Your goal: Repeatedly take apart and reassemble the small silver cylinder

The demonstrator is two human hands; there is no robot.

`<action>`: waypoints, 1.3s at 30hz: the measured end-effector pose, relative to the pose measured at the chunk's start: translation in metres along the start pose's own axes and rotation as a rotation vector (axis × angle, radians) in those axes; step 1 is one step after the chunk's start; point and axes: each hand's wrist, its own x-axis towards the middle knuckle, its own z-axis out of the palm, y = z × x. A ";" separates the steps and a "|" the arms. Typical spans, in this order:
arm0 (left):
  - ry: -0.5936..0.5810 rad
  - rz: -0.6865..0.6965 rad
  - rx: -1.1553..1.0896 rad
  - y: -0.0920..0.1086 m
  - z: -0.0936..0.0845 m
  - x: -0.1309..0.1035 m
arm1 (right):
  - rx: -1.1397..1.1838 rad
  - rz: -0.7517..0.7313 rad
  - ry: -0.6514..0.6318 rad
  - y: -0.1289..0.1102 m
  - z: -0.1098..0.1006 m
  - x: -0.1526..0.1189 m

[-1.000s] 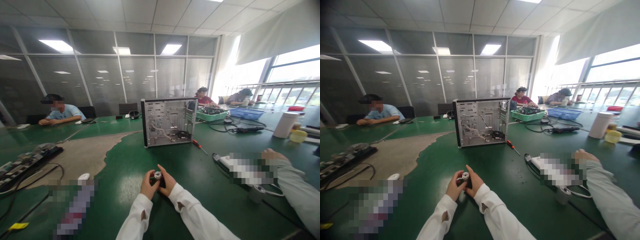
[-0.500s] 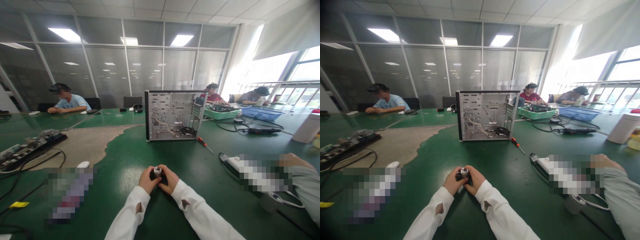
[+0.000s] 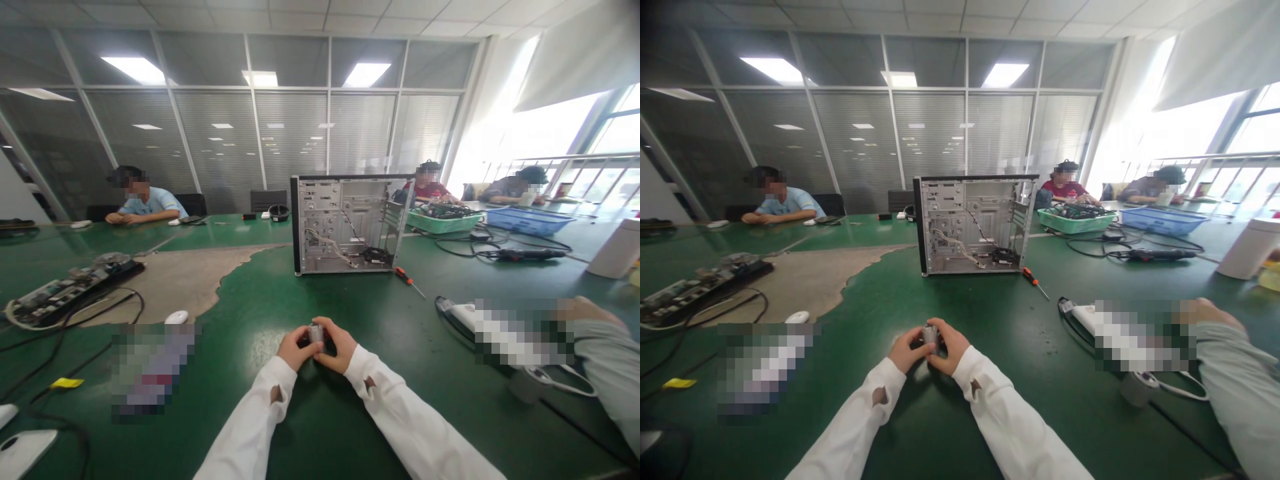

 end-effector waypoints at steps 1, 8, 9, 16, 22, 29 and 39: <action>-0.012 -0.004 -0.027 -0.001 0.000 0.000 | 0.003 0.002 0.000 0.000 0.001 0.000; -0.111 -0.099 -0.335 0.003 -0.002 -0.003 | 0.105 0.023 -0.030 0.003 0.003 -0.001; -0.110 -0.120 -0.365 0.003 -0.002 -0.003 | 0.137 0.027 -0.037 0.003 0.003 -0.001; -0.085 -0.197 -0.537 -0.008 -0.001 0.000 | 0.357 0.058 -0.085 0.003 0.003 -0.003; -0.072 -0.248 -0.786 -0.003 0.004 -0.004 | 0.530 0.081 -0.092 0.008 0.010 -0.002; -0.110 -0.332 -0.915 0.010 0.008 -0.012 | 0.675 0.103 -0.109 0.012 0.013 0.000; -0.150 -0.609 -1.082 0.023 0.009 -0.017 | 0.681 0.155 -0.071 0.016 0.016 0.002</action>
